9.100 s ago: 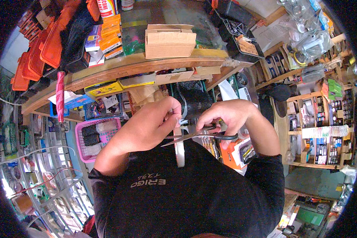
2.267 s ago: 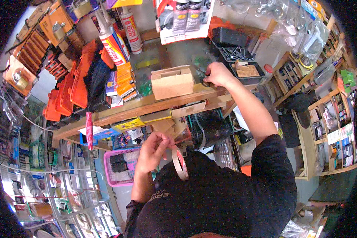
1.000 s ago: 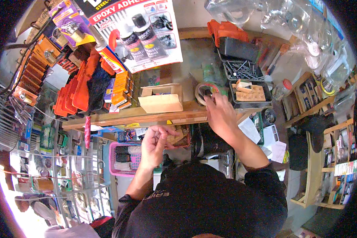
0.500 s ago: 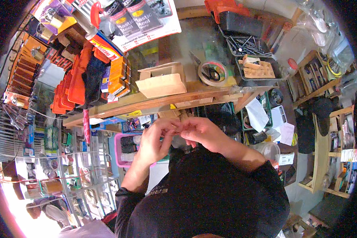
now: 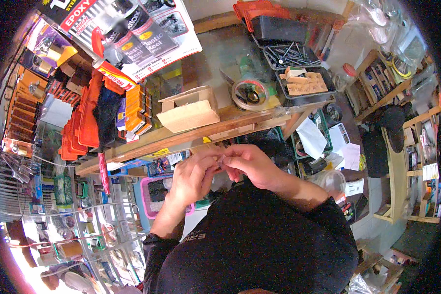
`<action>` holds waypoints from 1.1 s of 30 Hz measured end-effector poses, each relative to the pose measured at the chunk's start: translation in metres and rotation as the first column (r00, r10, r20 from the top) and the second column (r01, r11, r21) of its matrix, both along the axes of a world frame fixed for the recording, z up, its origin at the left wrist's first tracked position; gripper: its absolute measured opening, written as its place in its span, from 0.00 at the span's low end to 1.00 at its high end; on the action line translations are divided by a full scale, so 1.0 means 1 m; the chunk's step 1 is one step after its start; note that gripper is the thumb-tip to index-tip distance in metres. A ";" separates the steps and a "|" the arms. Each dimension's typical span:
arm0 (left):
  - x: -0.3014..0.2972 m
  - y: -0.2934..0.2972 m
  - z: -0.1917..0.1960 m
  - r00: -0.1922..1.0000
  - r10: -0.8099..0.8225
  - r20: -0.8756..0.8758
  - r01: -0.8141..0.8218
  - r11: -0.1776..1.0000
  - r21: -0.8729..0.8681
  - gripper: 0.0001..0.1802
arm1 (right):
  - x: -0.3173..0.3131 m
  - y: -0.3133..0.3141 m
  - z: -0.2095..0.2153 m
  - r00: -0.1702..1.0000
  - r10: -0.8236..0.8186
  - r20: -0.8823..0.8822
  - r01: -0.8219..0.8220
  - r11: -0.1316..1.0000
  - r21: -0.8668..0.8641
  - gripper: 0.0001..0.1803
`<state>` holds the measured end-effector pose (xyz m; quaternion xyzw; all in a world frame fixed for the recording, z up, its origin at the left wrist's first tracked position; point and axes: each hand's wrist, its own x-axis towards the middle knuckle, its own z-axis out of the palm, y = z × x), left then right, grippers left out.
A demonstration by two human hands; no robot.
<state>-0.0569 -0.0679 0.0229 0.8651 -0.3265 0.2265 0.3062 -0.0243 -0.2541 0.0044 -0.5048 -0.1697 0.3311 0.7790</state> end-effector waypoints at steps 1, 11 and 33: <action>0.001 0.000 -0.001 0.998 0.007 0.060 -0.008 1.000 0.025 0.18 | 0.000 0.000 0.000 1.000 0.004 -0.002 -0.004 1.000 -0.002 0.09; 0.008 0.010 -0.005 0.960 -0.007 0.280 -0.020 0.996 0.093 0.23 | -0.001 0.013 -0.014 0.987 -0.021 -0.157 0.038 0.994 0.105 0.10; 0.013 0.010 -0.022 0.867 -0.023 0.497 0.035 0.999 -0.014 0.32 | -0.009 -0.008 -0.009 0.945 0.229 -0.233 -0.201 0.970 0.138 0.07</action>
